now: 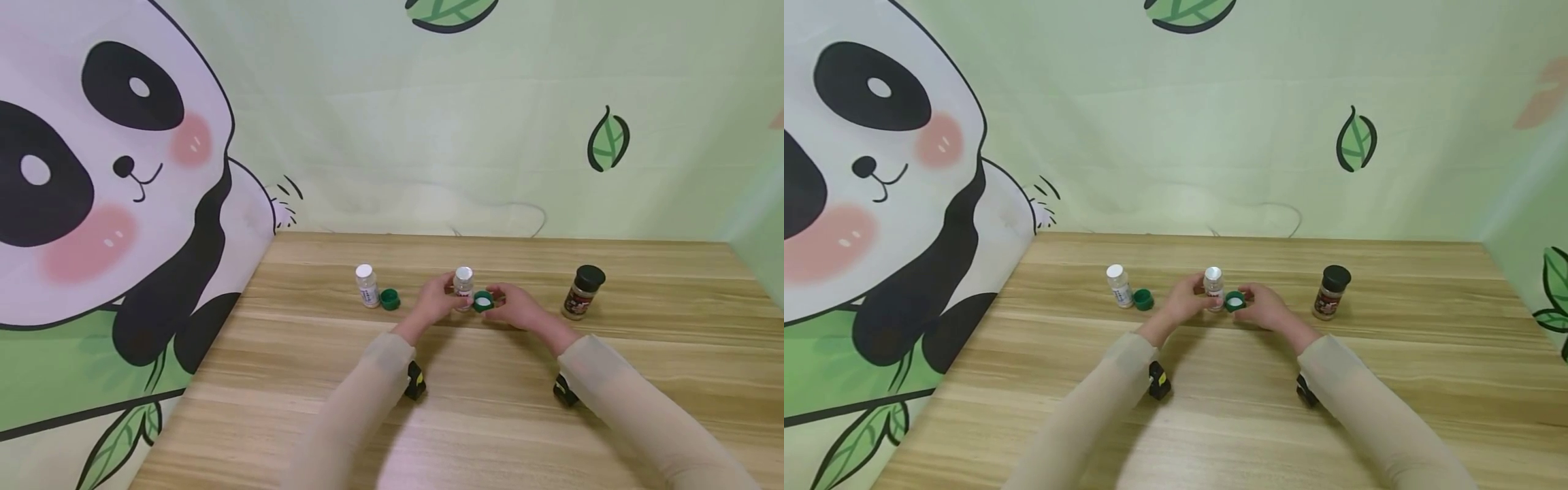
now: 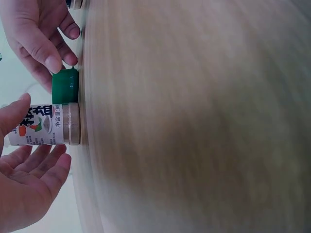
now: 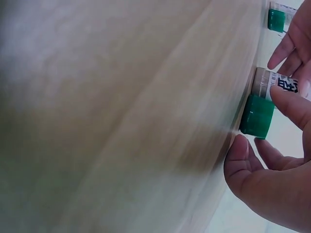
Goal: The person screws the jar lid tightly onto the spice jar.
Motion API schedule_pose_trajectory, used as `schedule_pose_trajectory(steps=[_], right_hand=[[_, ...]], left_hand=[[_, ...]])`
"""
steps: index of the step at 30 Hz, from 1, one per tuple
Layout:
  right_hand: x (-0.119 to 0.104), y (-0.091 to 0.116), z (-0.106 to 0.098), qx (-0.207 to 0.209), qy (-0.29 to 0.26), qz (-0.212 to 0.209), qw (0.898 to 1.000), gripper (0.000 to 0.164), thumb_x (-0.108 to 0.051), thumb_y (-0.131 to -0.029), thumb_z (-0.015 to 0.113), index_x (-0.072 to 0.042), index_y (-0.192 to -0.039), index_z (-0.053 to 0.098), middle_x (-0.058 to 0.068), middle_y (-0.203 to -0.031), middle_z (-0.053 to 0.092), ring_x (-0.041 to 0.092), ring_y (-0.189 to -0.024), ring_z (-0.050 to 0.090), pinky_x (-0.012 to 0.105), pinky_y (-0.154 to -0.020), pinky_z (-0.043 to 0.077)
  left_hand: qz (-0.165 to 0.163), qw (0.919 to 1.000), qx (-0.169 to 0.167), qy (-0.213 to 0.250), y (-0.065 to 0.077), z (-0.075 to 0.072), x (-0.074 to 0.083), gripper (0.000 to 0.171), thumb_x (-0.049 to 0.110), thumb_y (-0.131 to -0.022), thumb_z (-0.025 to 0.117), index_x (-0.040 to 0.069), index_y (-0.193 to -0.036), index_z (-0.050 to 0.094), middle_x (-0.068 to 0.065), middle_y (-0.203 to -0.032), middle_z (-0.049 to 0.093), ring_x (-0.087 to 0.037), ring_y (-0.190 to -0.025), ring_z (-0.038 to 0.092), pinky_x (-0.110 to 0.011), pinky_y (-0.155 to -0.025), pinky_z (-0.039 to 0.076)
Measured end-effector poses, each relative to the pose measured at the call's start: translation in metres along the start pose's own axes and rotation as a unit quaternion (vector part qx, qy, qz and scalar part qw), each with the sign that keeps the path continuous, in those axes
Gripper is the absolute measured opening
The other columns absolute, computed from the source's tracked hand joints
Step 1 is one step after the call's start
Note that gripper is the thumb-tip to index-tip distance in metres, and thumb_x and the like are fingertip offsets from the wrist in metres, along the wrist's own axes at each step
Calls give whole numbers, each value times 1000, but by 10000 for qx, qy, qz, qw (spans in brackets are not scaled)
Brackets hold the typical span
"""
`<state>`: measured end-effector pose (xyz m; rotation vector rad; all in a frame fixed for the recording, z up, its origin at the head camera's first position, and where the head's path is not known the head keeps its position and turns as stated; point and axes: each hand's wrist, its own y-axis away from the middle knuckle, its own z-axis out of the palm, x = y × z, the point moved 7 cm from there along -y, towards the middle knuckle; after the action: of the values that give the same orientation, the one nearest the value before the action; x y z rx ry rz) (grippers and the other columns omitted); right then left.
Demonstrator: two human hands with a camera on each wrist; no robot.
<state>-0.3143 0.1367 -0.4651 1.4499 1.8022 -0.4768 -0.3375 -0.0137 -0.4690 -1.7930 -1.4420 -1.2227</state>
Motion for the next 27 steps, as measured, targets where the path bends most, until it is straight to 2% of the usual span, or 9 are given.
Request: schedule_pose_trajectory(steps=[9,17,21,27], right_hand=[[0,-2,2,67,-83,-38,9999,59,-9,-88,74,17,-136,50,39,-136,56,49,-122,59,54,-106,50],[3,-3,3,113,10,43,9999,51,-8,-89,73,15,-131,54,37,-134,58,47,-121,59,55,-106,49],[5,-4,4,104,62,101,9999,49,-9,-91,72,14,-131,55,36,-135,58,47,-122,58,55,-106,49],[5,-6,3,155,81,73,9998,48,-9,-91,71,14,-131,55,36,-132,60,47,-121,59,55,-105,50]], left_hand=[[170,9993,116,-303,-1,2,2,41,11,-92,75,-4,-129,64,-22,-133,68,-36,-128,62,-45,-112,48],[-15,9983,114,-576,-1,3,-1,38,15,-93,75,0,-127,66,-18,-130,71,-31,-123,65,-39,-106,52],[-175,9986,60,-504,-1,3,-3,38,15,-93,76,2,-127,67,-17,-130,71,-30,-122,66,-38,-105,53],[-209,9989,75,-408,-3,1,-2,41,14,-92,77,2,-129,66,-17,-130,71,-30,-122,66,-40,-105,53]])
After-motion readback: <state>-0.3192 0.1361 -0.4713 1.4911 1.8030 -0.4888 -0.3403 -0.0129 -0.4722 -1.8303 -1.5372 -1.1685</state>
